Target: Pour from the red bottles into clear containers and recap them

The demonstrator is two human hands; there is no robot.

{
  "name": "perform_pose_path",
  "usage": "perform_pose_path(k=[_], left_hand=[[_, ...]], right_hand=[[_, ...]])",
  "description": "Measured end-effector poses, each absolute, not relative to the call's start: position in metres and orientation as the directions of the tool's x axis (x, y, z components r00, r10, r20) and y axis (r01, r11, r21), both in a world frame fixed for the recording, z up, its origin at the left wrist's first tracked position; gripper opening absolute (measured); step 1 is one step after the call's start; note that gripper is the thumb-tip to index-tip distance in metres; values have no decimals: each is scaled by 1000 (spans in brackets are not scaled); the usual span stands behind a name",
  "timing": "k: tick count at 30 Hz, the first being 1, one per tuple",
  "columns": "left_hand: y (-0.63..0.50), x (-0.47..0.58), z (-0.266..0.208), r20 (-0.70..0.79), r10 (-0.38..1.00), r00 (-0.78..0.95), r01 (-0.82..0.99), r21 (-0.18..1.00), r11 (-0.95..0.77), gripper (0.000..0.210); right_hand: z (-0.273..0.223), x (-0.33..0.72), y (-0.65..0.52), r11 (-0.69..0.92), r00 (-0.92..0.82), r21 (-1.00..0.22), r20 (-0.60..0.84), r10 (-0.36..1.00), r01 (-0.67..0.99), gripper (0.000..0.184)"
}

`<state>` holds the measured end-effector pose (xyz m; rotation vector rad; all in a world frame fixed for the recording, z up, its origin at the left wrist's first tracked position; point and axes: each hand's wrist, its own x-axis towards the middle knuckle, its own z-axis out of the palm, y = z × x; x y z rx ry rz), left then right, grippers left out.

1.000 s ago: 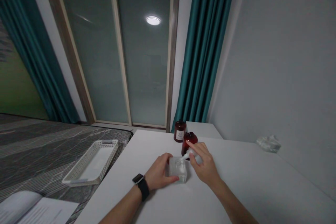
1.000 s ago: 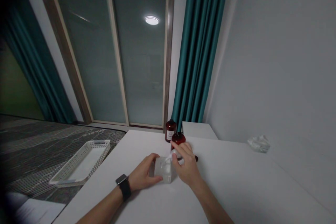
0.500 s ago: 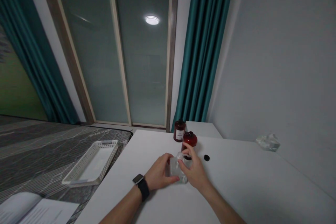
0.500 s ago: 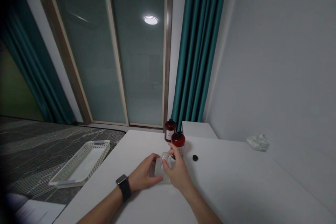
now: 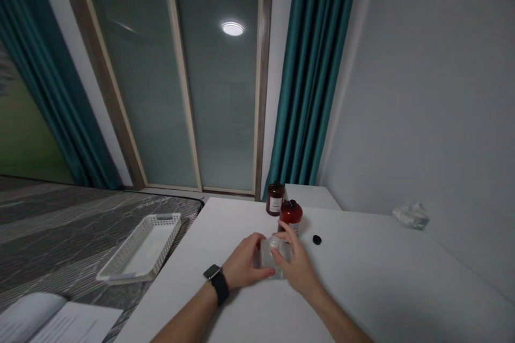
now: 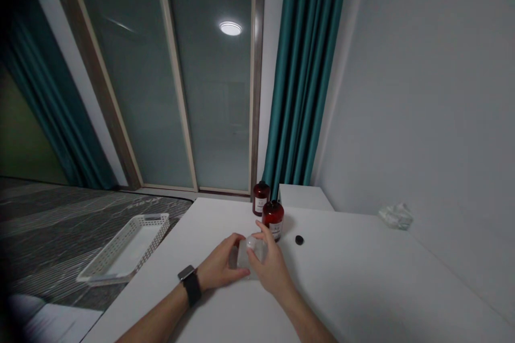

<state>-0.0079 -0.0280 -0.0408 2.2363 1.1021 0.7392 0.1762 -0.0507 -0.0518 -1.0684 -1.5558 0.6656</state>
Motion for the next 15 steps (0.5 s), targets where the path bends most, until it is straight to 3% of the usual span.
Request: perform_pose_path(k=[9, 15], left_hand=[[-26, -9, -45, 261, 818, 512, 518, 666, -536, 60], [-27, -8, -44, 251, 816, 521, 520, 666, -536, 58]], right_hand=[[-59, 175, -52, 434, 12, -851, 457, 889, 295, 59], [-61, 174, -54, 438, 26, -856, 462, 886, 275, 68]])
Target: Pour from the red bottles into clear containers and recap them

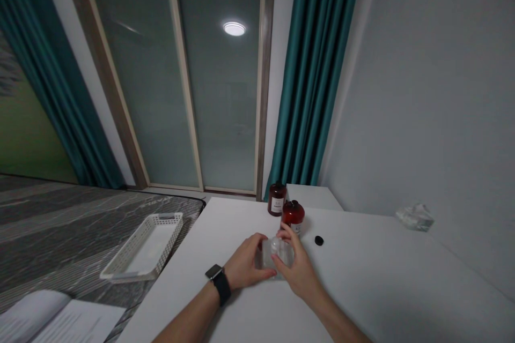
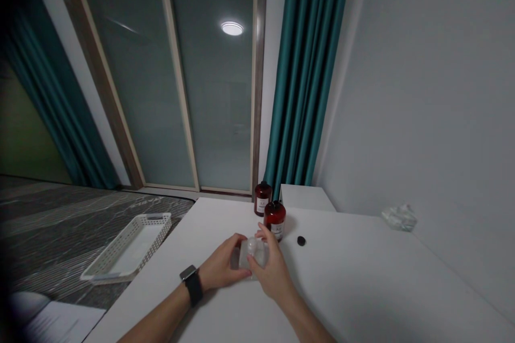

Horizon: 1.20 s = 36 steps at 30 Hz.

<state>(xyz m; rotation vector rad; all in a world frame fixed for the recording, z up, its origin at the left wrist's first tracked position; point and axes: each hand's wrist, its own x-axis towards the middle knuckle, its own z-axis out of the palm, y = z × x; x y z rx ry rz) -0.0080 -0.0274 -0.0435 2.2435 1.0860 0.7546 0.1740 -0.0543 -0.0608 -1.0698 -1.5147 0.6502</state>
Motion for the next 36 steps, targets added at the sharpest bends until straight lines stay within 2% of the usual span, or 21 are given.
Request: perform_pose_path(k=[8, 24, 29, 36], left_hand=[[-27, -7, -43, 280, 805, 522, 493, 671, -553, 54], [-28, -8, -42, 263, 814, 518, 499, 680, -537, 55], [-28, -8, -43, 274, 807, 524, 497, 671, -550, 55], [-29, -8, -43, 282, 804, 524, 503, 659, -559, 55]], right_hand=[[-60, 173, -58, 401, 28, -870, 426, 904, 288, 72], [-61, 172, -57, 393, 6, -898, 402, 916, 197, 78], [-59, 173, -58, 393, -66, -908, 387, 920, 145, 83], [-62, 172, -59, 384, -13, -908, 387, 922, 169, 83]])
